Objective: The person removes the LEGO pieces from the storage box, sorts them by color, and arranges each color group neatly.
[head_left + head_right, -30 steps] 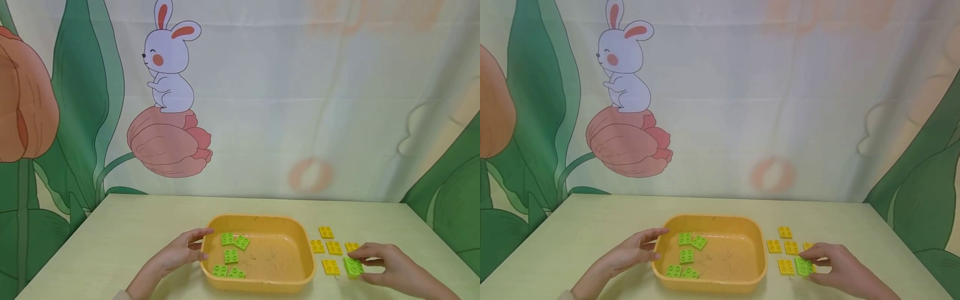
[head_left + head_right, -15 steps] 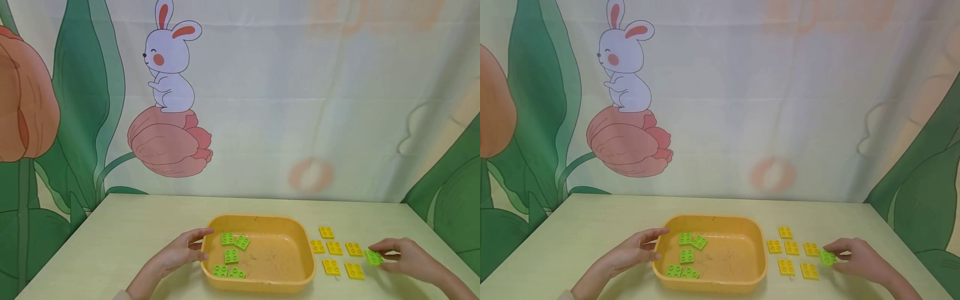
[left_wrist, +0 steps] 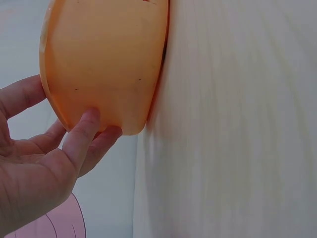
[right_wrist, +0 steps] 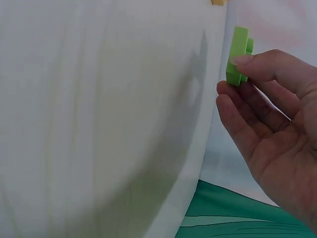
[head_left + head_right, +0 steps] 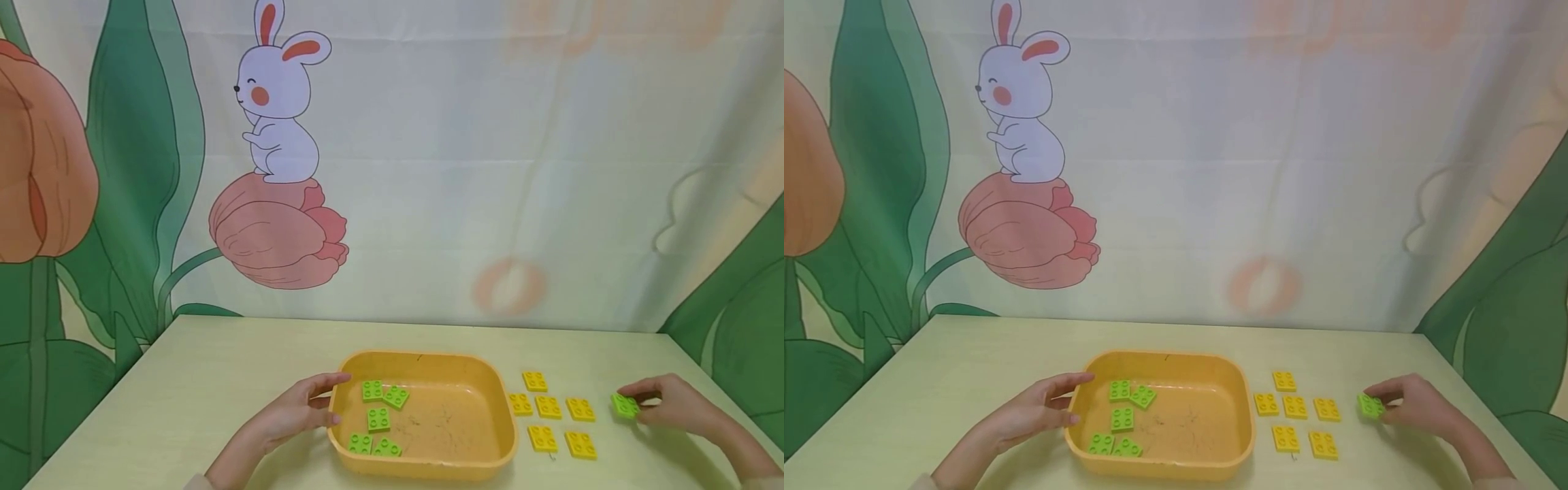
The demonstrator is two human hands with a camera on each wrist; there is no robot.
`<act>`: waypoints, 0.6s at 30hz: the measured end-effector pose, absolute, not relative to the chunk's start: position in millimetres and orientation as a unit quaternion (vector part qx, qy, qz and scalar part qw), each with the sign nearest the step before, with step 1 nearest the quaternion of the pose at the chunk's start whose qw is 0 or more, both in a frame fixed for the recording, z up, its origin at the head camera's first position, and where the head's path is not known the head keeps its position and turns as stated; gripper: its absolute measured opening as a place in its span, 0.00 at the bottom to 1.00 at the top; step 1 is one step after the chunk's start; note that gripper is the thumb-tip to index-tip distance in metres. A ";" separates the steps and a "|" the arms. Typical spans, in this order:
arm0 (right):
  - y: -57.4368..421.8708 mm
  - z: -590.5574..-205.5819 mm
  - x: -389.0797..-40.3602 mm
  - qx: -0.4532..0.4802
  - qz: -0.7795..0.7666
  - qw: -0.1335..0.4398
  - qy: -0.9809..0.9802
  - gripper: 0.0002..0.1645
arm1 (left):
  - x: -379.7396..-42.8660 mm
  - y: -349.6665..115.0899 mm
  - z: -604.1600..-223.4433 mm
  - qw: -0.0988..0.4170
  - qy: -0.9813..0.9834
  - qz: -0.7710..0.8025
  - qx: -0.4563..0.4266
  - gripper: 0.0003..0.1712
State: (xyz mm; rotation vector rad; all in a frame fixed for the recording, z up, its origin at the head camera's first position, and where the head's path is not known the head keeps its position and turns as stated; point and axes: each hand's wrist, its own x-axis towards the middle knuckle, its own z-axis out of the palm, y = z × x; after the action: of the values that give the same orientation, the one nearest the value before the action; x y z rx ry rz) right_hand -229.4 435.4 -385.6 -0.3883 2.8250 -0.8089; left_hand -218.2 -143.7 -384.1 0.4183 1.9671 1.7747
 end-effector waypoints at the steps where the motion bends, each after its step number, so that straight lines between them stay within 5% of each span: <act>1: 436.1 -386.6 -231.4 -0.127 -0.268 0.089 0.951 0.26 | -217.9 -143.9 -384.0 0.228 0.715 0.644 0.151 0.38; 18: 440.9 -394.0 -250.6 -0.061 -0.246 0.094 0.963 0.25 | -218.1 -143.3 -383.5 0.228 0.714 0.645 0.148 0.38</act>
State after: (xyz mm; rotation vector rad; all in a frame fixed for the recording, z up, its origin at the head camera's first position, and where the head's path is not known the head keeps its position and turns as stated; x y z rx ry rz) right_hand -250.6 440.9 -394.0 -0.1824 2.8558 -0.7297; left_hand -218.1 -143.3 -383.5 0.4074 1.9656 1.7770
